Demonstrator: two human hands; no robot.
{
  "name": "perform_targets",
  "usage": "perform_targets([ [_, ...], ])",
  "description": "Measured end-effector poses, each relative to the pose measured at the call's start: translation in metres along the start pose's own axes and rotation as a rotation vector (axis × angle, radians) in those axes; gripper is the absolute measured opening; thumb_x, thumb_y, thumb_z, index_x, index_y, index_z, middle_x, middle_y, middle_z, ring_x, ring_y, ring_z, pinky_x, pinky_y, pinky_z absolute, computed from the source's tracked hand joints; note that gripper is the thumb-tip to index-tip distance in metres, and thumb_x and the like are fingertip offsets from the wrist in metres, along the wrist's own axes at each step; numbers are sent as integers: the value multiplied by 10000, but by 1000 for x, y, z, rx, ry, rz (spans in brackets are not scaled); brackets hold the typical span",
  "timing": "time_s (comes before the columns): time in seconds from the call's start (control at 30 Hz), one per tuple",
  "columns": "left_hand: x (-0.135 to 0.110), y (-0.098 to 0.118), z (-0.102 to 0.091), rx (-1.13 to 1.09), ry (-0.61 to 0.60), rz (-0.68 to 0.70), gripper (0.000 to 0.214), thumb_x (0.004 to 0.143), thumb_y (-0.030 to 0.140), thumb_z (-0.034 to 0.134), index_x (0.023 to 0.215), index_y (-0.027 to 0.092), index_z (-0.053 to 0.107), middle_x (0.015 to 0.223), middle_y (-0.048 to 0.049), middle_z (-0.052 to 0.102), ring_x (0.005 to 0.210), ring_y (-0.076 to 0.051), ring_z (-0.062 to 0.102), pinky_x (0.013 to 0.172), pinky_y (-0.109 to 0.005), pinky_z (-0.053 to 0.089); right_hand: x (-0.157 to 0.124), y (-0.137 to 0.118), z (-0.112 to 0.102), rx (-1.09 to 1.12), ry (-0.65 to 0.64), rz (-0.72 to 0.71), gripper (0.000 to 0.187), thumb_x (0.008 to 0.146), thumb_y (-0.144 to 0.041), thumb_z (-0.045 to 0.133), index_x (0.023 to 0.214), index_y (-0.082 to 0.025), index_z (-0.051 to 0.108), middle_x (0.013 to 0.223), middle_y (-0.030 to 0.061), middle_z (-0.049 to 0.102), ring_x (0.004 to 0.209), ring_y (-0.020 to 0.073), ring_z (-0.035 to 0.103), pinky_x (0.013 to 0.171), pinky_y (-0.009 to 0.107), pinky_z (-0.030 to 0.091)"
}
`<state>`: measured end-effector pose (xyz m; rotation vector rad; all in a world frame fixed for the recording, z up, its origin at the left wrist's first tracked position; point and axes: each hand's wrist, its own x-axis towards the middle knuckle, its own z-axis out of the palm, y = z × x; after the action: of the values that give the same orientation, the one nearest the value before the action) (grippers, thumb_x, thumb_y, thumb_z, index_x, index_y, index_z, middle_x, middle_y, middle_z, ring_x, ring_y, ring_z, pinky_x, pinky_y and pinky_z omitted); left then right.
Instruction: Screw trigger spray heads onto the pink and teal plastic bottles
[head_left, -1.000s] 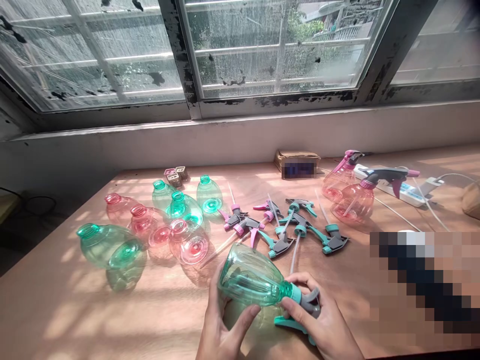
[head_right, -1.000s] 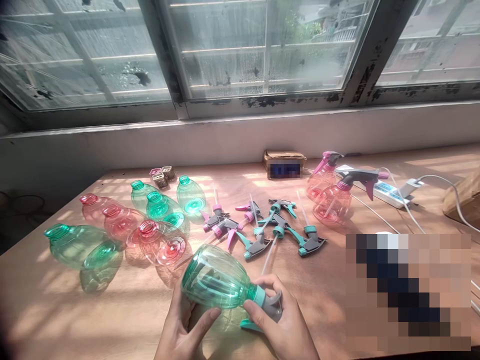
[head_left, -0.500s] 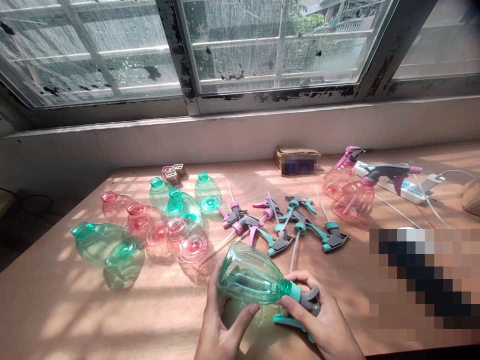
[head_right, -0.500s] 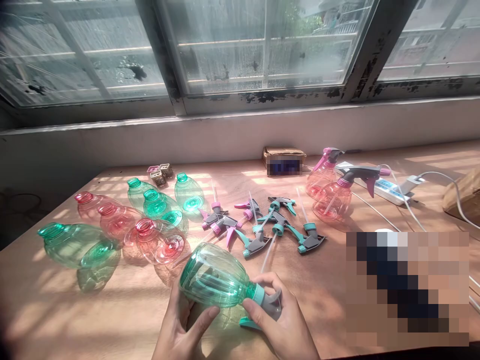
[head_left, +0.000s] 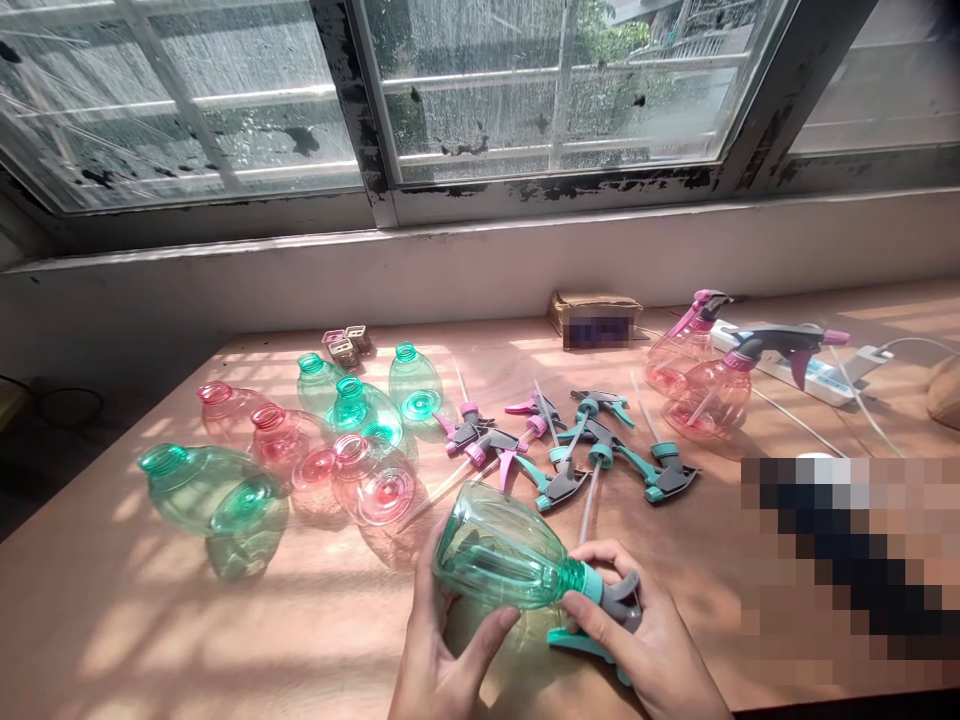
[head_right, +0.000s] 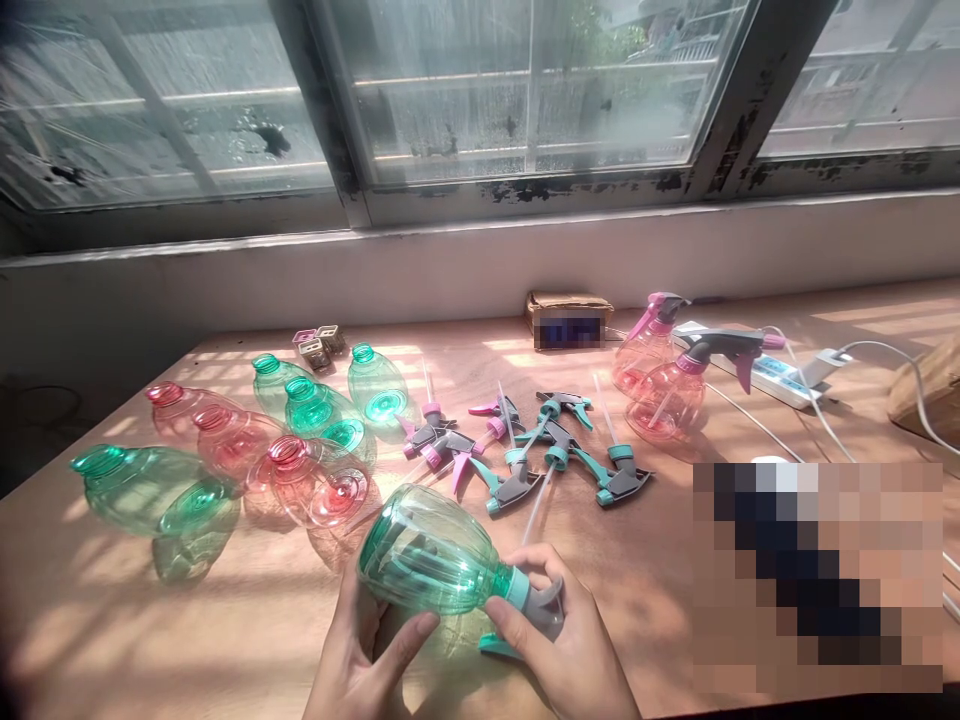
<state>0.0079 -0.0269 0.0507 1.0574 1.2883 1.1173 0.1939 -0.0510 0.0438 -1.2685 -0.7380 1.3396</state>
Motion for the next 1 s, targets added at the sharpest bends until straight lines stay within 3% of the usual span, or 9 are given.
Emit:
perform_targets([
  [0.2, 0, 1, 0, -5, -19, 0, 956, 798, 538, 830, 1601, 350, 346, 1548, -54, 606, 1439, -291, 549, 1189, -368, 458, -1, 0, 0, 27, -10, 0, 504, 717, -583, 924, 980, -211, 710, 740, -34, 723, 663, 150, 654, 640, 283, 574],
  [0.37, 0, 0, -1, 8, -17, 17, 884, 785, 531, 840, 1548, 345, 433, 1512, -54, 639, 1427, -303, 562, 1187, -374, 460, 0, 1, 0, 84, -24, 10, 491, 718, -558, 935, 986, -216, 706, 697, -38, 715, 647, 141, 642, 623, 268, 578],
  [0.53, 1, -2, -2, 2, -12, -5, 966, 765, 517, 862, 1583, 369, 371, 1546, -49, 610, 1443, -303, 547, 1209, -408, 440, 1, 3, -3, 113, -50, 9, 490, 720, -547, 939, 992, -218, 700, 662, -38, 707, 636, 140, 647, 617, 257, 581],
  [0.73, 5, -6, -1, -73, 29, 102, 817, 715, 418, 918, 1449, 395, 560, 1634, -18, 505, 1475, -326, 512, 1186, -369, 469, 1, 4, -4, 120, -59, 14, 482, 740, -535, 929, 1014, -218, 690, 668, -42, 692, 634, 136, 630, 619, 258, 572],
  [0.9, 10, -16, -5, -32, 40, 130, 775, 753, 433, 897, 1448, 360, 562, 1607, -40, 532, 1502, -337, 474, 1280, -446, 339, 2, 5, -5, 72, -57, -26, 484, 754, -546, 911, 1004, -201, 681, 652, -38, 695, 622, 133, 610, 620, 255, 514],
  [1.0, 8, -16, -5, 17, 41, 128, 817, 742, 451, 902, 1470, 361, 544, 1601, -36, 542, 1507, -338, 463, 1279, -451, 339, 2, 7, -6, 43, -51, -33, 490, 761, -559, 898, 1009, -198, 678, 645, -33, 693, 622, 145, 609, 620, 275, 514],
])
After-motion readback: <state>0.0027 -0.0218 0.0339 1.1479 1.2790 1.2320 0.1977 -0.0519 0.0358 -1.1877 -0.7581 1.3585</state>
